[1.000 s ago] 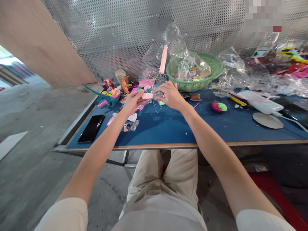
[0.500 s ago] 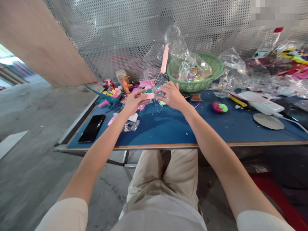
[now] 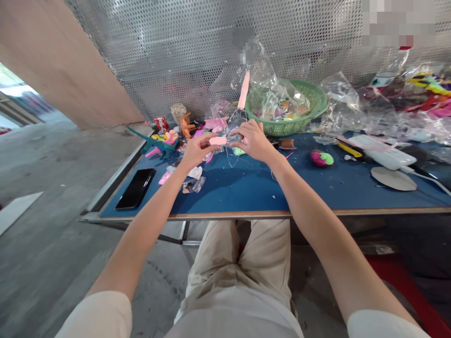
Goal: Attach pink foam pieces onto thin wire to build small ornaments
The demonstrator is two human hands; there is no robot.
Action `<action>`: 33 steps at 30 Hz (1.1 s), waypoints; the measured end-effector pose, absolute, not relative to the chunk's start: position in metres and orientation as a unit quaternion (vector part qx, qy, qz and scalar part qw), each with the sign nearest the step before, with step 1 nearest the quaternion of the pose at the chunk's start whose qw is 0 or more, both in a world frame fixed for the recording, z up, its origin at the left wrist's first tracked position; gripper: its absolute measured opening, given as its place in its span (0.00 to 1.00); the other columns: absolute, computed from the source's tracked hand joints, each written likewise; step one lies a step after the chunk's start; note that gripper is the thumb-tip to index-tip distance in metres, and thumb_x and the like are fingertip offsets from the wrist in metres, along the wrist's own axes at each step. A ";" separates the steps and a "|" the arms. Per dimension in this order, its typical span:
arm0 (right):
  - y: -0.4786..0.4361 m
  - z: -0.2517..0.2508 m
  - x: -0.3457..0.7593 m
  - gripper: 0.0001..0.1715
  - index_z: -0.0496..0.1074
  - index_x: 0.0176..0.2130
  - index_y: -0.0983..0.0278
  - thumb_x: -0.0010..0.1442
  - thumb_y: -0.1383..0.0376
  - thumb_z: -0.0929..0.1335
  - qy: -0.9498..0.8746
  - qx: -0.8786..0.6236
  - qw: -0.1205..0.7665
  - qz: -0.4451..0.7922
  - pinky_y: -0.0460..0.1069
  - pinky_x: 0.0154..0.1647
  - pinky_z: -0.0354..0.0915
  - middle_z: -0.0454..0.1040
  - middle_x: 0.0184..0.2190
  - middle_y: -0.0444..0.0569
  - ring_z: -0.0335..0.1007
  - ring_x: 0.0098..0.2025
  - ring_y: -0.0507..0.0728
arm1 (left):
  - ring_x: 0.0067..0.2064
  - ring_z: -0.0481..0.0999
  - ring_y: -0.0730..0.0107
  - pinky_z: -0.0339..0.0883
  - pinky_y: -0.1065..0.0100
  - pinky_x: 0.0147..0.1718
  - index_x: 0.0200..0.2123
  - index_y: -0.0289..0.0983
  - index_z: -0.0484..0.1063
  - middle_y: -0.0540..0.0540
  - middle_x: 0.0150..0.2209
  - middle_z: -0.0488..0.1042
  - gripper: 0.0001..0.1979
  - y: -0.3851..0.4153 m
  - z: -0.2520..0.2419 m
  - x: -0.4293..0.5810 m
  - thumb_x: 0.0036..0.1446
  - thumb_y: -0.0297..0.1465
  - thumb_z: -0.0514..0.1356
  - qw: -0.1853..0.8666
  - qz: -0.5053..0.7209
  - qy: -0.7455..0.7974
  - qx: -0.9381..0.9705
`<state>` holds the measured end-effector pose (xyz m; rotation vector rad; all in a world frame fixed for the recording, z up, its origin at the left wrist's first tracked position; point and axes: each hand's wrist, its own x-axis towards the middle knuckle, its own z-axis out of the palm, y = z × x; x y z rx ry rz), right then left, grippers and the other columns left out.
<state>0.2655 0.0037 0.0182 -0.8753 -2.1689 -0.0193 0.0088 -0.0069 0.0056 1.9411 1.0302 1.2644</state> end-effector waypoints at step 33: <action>-0.001 0.022 0.263 0.25 0.81 0.45 0.56 0.69 0.42 0.65 -0.843 -0.320 0.423 0.088 0.59 0.48 0.64 0.75 0.32 0.49 0.67 0.39 0.61 | 0.60 0.79 0.55 0.68 0.46 0.65 0.47 0.50 0.84 0.51 0.52 0.83 0.10 -0.027 0.022 0.007 0.62 0.35 0.68 0.175 0.441 0.355 0.806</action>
